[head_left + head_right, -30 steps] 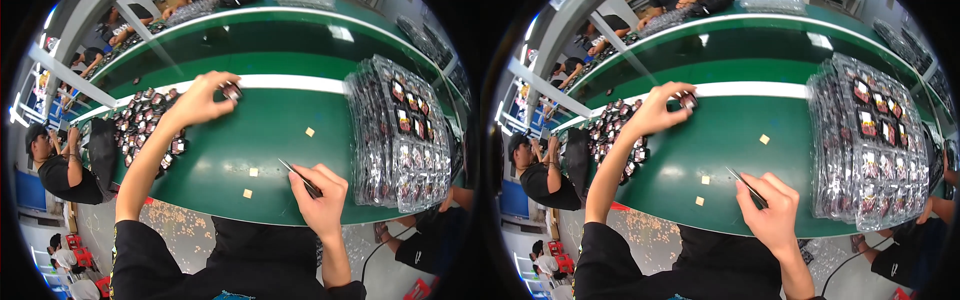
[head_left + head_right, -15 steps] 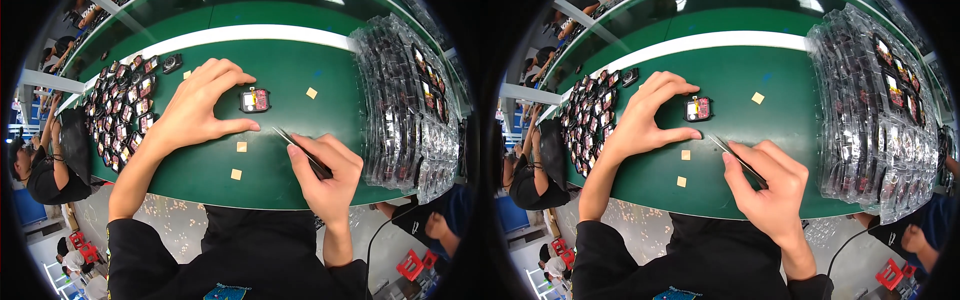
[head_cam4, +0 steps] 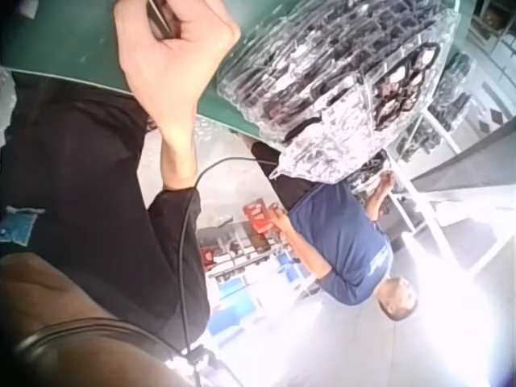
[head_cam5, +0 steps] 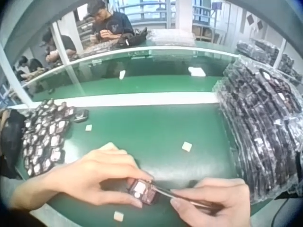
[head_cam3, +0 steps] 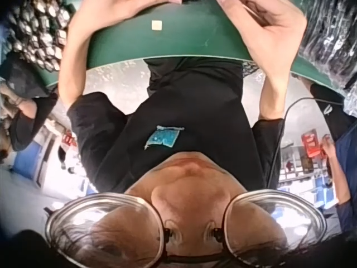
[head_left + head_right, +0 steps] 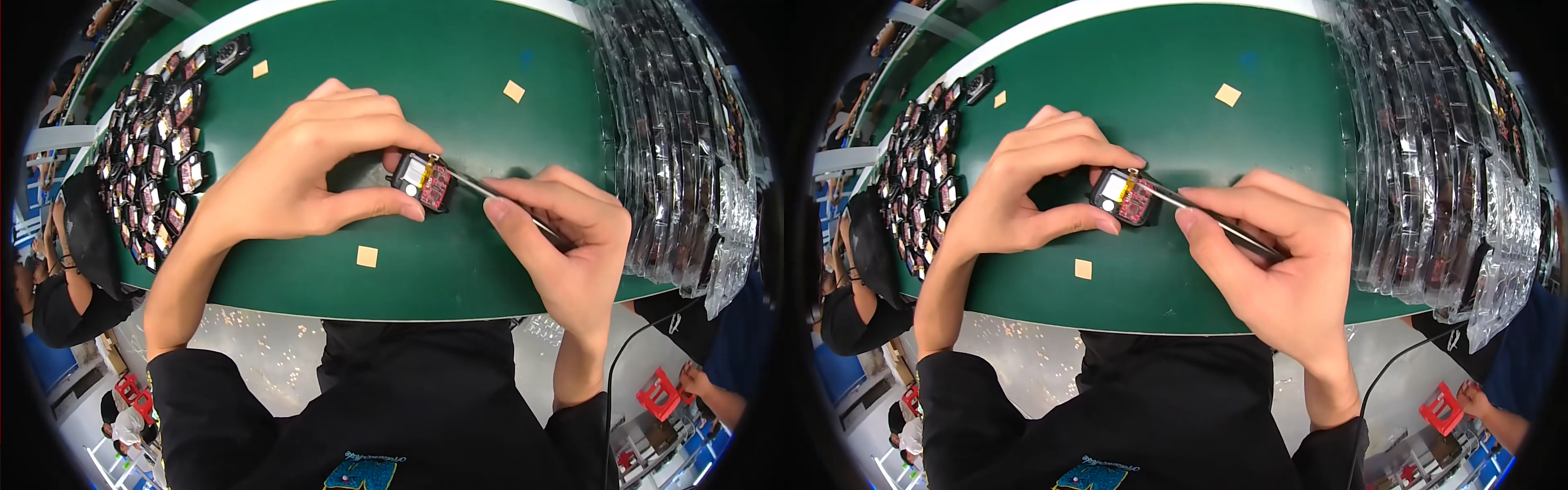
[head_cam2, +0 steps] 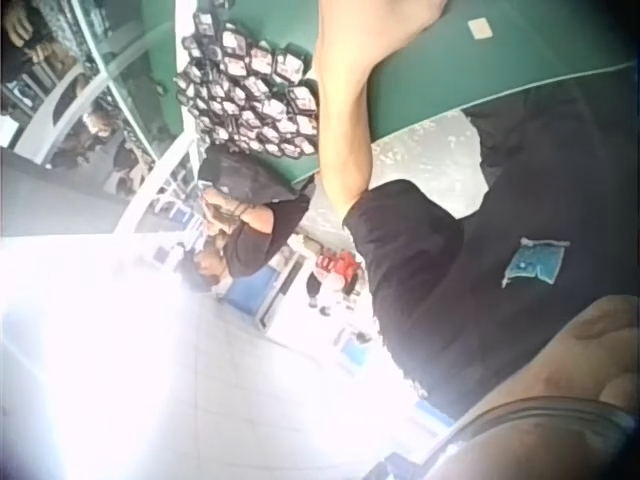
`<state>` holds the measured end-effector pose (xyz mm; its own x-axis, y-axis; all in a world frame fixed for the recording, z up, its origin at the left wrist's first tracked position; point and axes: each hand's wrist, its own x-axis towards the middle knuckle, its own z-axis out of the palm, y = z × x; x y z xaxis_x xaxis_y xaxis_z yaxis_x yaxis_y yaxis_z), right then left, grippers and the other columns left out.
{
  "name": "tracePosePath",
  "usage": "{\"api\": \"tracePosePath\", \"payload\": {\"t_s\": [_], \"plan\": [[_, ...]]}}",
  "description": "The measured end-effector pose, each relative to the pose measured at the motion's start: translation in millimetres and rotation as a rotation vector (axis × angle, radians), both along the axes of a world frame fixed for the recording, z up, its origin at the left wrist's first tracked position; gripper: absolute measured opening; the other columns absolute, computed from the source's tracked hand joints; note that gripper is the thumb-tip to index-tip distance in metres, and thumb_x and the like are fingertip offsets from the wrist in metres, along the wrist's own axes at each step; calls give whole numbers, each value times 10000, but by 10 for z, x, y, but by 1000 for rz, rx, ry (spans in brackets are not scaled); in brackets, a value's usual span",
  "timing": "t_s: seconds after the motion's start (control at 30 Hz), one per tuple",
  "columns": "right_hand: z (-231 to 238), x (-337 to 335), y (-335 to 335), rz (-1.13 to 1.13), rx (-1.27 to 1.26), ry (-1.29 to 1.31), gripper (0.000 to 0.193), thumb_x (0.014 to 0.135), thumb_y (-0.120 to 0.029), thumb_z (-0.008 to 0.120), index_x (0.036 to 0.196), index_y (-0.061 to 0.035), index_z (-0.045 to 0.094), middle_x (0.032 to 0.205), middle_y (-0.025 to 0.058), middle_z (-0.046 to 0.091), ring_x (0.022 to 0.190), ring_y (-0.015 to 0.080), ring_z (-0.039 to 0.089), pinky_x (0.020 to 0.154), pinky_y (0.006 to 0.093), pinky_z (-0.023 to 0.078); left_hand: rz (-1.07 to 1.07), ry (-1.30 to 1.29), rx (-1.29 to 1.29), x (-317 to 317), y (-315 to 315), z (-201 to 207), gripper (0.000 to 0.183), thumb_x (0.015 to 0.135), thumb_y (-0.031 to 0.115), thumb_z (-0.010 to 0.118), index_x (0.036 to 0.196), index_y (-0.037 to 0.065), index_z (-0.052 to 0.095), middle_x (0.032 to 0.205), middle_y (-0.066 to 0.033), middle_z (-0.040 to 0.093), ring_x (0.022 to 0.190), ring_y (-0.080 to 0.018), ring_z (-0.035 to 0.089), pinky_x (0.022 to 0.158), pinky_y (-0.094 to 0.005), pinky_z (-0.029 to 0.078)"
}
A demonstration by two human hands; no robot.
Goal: The recorder uses tweezers to carefully position or inspect a flexible ribbon cable on a small electronic screen module at a workstation.
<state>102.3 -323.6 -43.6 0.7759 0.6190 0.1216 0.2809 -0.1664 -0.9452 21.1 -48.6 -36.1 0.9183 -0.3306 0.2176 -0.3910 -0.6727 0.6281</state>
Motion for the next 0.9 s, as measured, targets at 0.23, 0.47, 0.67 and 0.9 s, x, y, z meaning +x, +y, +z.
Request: {"api": "tracePosePath", "payload": {"t_s": [0.23,0.47,0.67,0.9], "plan": [[-62,-1,120,40,-22,-254,148,858,43,846,1004,22,851,682,33,633,517,69,484,484,263,327,-1,-14,-31,8,8,-56,565,742,271,984,1218,14,822,932,-54,736,867,-222,656,875,-369,416],[-28,-44,116,15,-102,-257,186,882,55,836,1063,21,865,729,8,631,602,48,493,551,234,330,17,-22,-15,8,7,-59,601,703,281,1000,1211,13,821,923,-40,734,824,-198,611,798,-347,403],[-46,-62,81,-30,-110,-487,249,832,59,871,1077,15,869,770,17,670,571,28,465,528,225,319,62,-8,-40,11,-35,-39,580,695,259,1003,1195,32,814,885,-31,701,767,-160,556,741,-311,382],[-105,-70,93,-18,-74,-538,278,815,70,881,1088,19,869,794,18,685,559,22,458,516,222,312,49,-28,-23,19,-20,-44,573,694,270,1001,1182,32,818,870,-32,697,756,-163,556,732,-314,388]]}}
